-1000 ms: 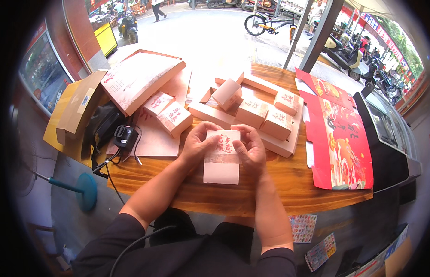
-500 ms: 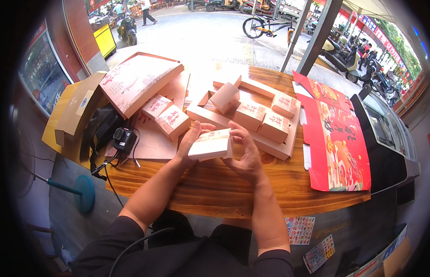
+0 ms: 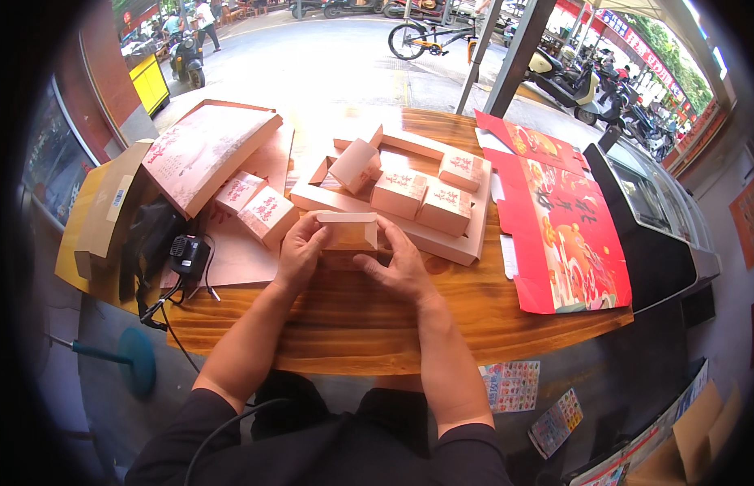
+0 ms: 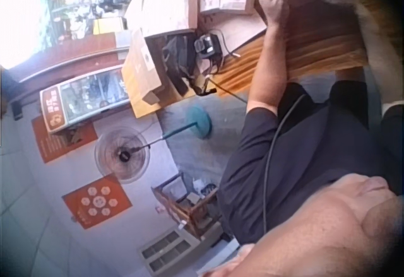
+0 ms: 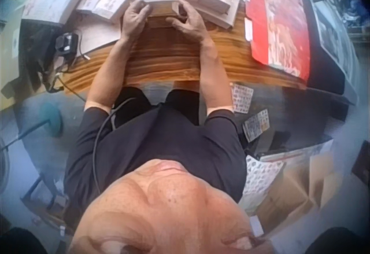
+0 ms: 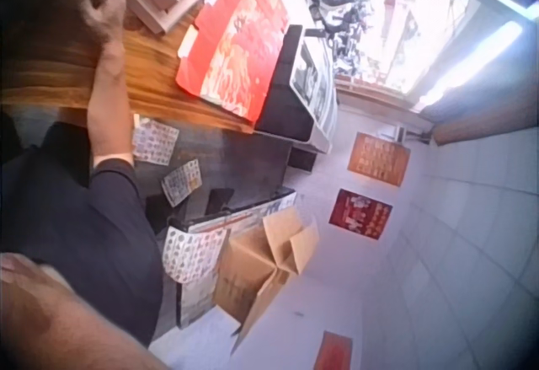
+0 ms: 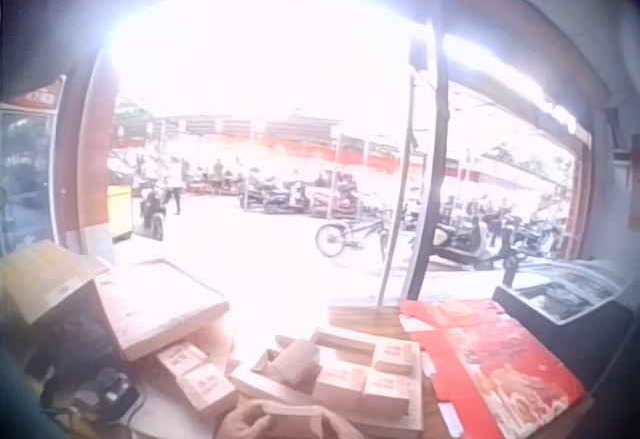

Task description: The person assembles small paper boxes by hand on a wooden table, folding the precut cardboard sides and base into place.

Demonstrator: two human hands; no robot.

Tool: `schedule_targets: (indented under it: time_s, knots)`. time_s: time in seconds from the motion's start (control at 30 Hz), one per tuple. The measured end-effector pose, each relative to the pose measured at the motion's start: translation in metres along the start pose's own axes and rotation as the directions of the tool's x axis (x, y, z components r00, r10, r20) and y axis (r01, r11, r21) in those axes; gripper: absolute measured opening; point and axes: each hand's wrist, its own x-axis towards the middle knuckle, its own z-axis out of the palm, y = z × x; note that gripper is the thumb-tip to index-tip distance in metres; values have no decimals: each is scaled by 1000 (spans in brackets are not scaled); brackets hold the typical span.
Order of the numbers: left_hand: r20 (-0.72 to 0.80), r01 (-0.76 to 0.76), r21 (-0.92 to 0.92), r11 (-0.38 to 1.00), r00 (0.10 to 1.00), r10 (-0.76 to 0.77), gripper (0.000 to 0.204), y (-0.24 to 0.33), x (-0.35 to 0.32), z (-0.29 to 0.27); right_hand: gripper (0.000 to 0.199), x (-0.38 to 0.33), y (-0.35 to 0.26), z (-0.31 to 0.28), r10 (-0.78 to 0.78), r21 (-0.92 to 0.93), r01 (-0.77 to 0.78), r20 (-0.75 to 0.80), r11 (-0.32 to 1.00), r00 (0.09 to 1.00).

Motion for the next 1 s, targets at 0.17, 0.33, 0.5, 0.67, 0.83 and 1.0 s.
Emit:
schedule_targets:
  time_s: [0.17, 0.33, 0.5, 0.67, 0.83, 1.0]
  knots:
    - [-38, 32, 9, 999, 999, -32, 21, 1, 0, 5, 41, 1, 2, -3, 25, 392, 1, -61, 920, 998]
    - [26, 69, -136, 988, 997, -66, 24, 7, -2, 4, 29, -1, 6, -3, -31, 333, 33, -10, 942, 999]
    - [106, 158, -245, 957, 985, -136, 29, 3, 2, -6, 30, 3, 2, -4, -165, 267, 177, -68, 947, 984]
    - [173, 103, -270, 957, 983, -56, 31, 7, 2, -8, 32, 3, 0, -2, -147, 269, 171, -107, 948, 983]
    - [151, 102, -108, 989, 985, -85, 35, 2, 3, -9, 26, 4, 3, -5, -165, 120, 180, -121, 976, 979]
    - [109, 103, -122, 987, 990, -90, 40, 8, 2, -3, 20, 3, -12, -3, -164, 68, 174, -133, 982, 978]
